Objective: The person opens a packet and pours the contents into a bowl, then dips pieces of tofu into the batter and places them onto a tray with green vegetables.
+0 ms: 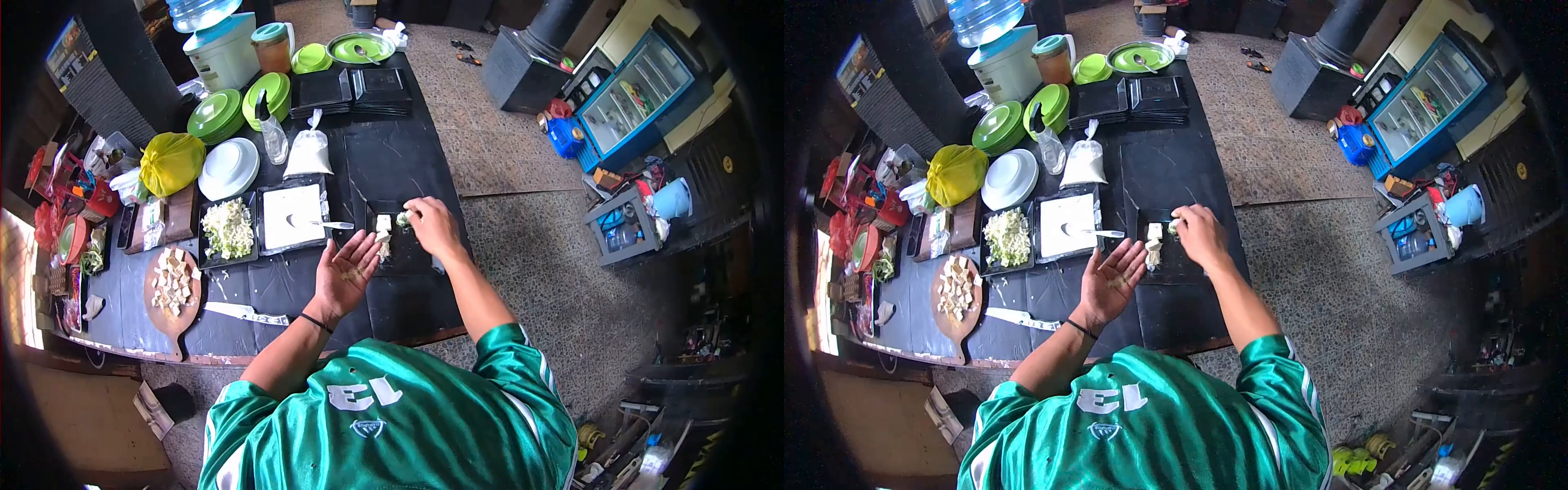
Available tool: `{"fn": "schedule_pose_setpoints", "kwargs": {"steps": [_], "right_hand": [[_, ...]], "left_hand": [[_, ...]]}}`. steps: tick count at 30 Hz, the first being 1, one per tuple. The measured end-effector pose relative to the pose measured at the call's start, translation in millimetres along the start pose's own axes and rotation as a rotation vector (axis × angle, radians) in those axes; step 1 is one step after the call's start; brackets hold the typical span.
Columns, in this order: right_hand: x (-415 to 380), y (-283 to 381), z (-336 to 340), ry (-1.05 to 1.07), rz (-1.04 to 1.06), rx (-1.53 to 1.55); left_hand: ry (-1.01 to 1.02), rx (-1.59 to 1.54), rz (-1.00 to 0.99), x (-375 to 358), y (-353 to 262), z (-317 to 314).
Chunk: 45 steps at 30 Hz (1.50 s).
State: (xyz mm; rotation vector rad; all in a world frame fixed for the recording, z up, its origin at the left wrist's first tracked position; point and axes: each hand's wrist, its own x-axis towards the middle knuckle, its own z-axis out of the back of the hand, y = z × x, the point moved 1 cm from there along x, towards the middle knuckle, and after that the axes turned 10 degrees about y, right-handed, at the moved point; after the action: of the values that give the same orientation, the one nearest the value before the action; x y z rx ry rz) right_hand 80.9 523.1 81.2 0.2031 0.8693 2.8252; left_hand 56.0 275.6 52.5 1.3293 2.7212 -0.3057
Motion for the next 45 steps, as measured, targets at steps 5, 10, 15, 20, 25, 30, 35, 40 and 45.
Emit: {"fn": "schedule_pose_setpoints", "kwargs": {"steps": [5,10,15,20,25,30,35,40,45], "right_hand": [[-52,62,-17,0.105,0.373,0.143],[-63,63,-34,0.036,0.366,0.139],[-54,39,-31,0.061,0.368,0.205],[-36,18,-22,0.021,0.293,0.203],[-7,-9,-15,0.028,0.19,0.148],[8,-6,-7,0.162,0.204,0.11],[25,-9,-9,0.223,0.185,0.306],[32,-7,-1,0.196,0.134,0.321],[-27,21,-2,0.271,0.43,0.53]], "left_hand": [[0.067,0.073,0.063,15,10,5],[0.026,0.066,0.033,37,23,-6],[-0.041,0.147,0.009,55,35,-18],[-0.071,0.367,-0.039,70,38,-26],[-0.014,0.679,-0.031,86,20,-21],[-0.053,0.84,-0.03,90,15,-37],[-0.074,0.783,-0.054,96,16,-34],[-0.028,0.768,-0.109,105,17,-37],[-0.13,0.679,-0.143,114,25,-49]]}}
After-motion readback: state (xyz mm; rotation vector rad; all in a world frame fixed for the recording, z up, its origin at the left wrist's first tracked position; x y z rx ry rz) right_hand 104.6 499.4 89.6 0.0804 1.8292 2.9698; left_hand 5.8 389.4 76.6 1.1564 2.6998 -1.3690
